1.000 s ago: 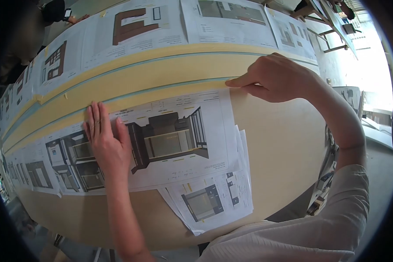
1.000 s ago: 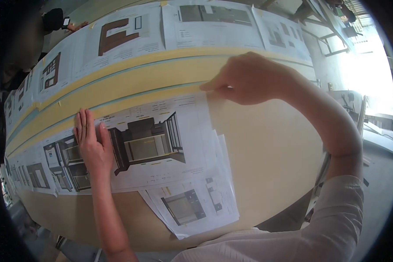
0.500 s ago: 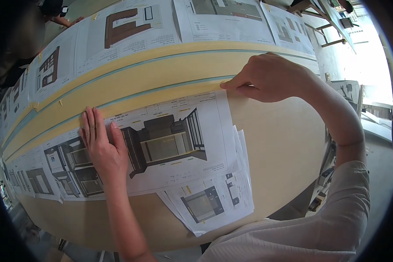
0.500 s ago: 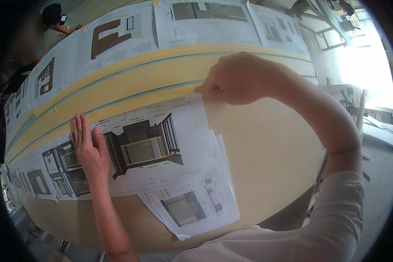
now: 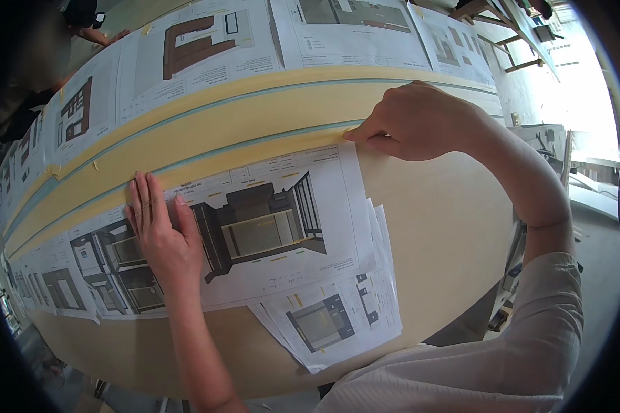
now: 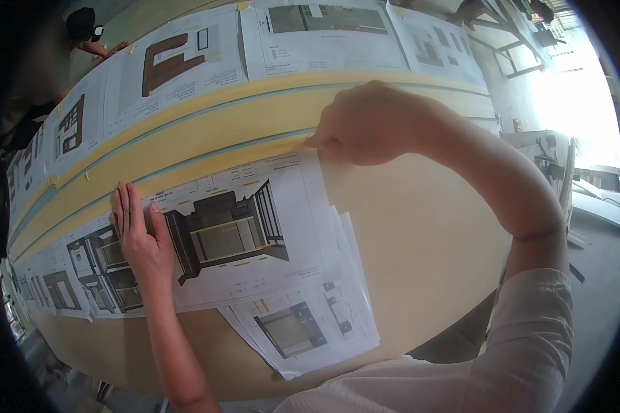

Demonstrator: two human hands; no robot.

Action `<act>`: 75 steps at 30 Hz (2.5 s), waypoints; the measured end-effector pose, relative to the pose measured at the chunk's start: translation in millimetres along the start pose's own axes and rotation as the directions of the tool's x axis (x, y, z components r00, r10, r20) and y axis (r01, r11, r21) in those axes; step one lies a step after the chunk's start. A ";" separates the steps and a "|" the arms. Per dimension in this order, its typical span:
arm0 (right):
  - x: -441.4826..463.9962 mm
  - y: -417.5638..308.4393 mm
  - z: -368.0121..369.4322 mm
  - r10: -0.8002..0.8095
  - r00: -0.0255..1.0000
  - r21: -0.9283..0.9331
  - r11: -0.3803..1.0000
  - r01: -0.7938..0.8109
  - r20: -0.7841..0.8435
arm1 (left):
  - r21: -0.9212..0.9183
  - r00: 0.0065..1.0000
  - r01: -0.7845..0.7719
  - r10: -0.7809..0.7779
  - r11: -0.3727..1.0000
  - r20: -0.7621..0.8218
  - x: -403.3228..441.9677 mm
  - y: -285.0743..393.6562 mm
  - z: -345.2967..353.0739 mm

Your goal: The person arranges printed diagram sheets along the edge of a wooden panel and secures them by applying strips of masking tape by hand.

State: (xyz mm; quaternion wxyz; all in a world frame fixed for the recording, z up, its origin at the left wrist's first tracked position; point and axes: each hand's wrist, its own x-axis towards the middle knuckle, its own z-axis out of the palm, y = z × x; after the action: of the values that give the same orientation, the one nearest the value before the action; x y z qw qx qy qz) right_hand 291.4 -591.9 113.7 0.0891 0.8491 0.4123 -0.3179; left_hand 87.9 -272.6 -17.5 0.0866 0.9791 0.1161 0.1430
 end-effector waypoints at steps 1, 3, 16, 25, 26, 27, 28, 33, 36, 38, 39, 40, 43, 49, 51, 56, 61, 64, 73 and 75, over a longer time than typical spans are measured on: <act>0.3 -0.8 -0.5 0.000 1.000 0.001 1.000 0.000 0.000 | 0.001 1.000 0.000 0.000 1.000 -0.001 0.1 -0.1 0.2; 0.8 -2.9 -2.3 0.016 1.000 -0.007 1.000 -0.016 0.020 | 0.001 1.000 -0.002 0.002 1.000 0.000 0.3 0.2 -0.1; 3.5 -4.6 -2.5 0.051 0.999 0.010 0.999 -0.052 0.008 | 0.005 1.000 -0.010 0.010 1.000 0.006 -0.4 -0.9 -0.7; 3.0 3.2 7.0 0.079 0.997 0.100 0.992 -0.080 0.021 | 0.166 0.985 -0.052 0.023 0.985 0.173 8.4 35.7 -13.0; 2.3 4.1 7.7 0.065 0.998 0.113 0.991 -0.065 0.004 | 0.172 0.986 -0.053 0.024 0.984 0.166 7.3 51.1 -13.4; 1.9 4.0 6.6 0.048 0.999 0.126 0.991 -0.046 -0.017 | 0.139 0.980 -0.100 0.073 0.985 0.185 5.5 69.2 -13.3; -0.3 2.0 3.2 0.043 0.999 0.127 0.991 -0.039 -0.029 | 0.105 0.971 -0.147 0.124 0.983 0.203 4.0 86.9 -11.7; -4.1 3.6 3.6 0.010 0.998 0.129 0.992 -0.002 -0.060 | -0.113 0.969 -0.213 0.225 0.970 0.103 2.1 176.4 24.8; -2.6 15.8 14.7 -0.026 0.991 0.155 0.987 0.046 -0.132 | -0.204 0.950 -0.244 0.276 0.948 0.146 4.2 212.1 30.6; -9.4 27.4 29.8 -0.024 0.958 0.248 0.964 0.098 -0.284 | -0.180 0.953 -0.241 0.268 0.954 0.142 2.7 222.8 32.9; -14.7 35.2 37.8 0.013 0.907 0.328 0.935 0.139 -0.422 | -0.200 0.951 -0.247 0.277 0.948 0.136 1.0 218.8 35.4; -22.9 43.1 42.3 -0.005 0.906 0.332 0.929 0.161 -0.424 | -0.182 0.954 -0.236 0.264 0.955 0.146 2.2 219.3 34.3; -44.5 74.7 66.3 -0.028 0.903 0.573 0.764 0.295 -0.428 | -0.107 0.955 -0.238 0.253 0.965 0.156 1.9 228.6 33.5; -24.2 122.2 147.1 -0.072 0.803 0.780 0.200 0.593 -0.592 | -0.032 0.958 -0.234 0.236 0.972 0.164 1.0 232.2 39.8; -16.1 125.6 146.5 -0.077 0.802 0.782 0.185 0.595 -0.593 | 0.010 0.958 -0.240 0.235 0.971 0.163 -0.6 230.2 38.9; -3.9 108.0 130.2 -0.064 0.709 0.685 0.209 0.698 -0.703 | 0.028 0.974 -0.221 0.220 0.975 0.043 -9.8 231.7 32.0; 3.5 111.1 135.4 0.019 0.686 0.672 0.226 0.705 -0.727 | -0.095 0.984 0.012 -0.029 0.995 -0.176 -73.6 230.0 -8.5; 7.4 114.4 137.9 0.039 0.692 0.679 0.244 0.692 -0.720 | -0.040 0.975 0.196 -0.199 0.980 -0.097 -173.5 247.8 -41.8; 20.8 98.8 140.7 0.260 0.532 0.591 0.386 0.708 -0.806 | -0.009 0.948 0.158 -0.149 0.987 0.280 -269.3 356.3 -67.9; 18.2 97.3 138.7 0.281 0.438 0.520 0.481 0.706 -0.854 | -0.160 0.920 0.166 -0.095 0.973 0.380 -266.5 375.8 -73.8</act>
State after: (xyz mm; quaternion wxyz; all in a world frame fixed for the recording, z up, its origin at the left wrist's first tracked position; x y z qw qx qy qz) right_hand 308.7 -700.2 -16.7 -0.6086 0.7317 0.3070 -0.0040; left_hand -106.6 -689.7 59.1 0.2089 0.9657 0.1488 -0.0398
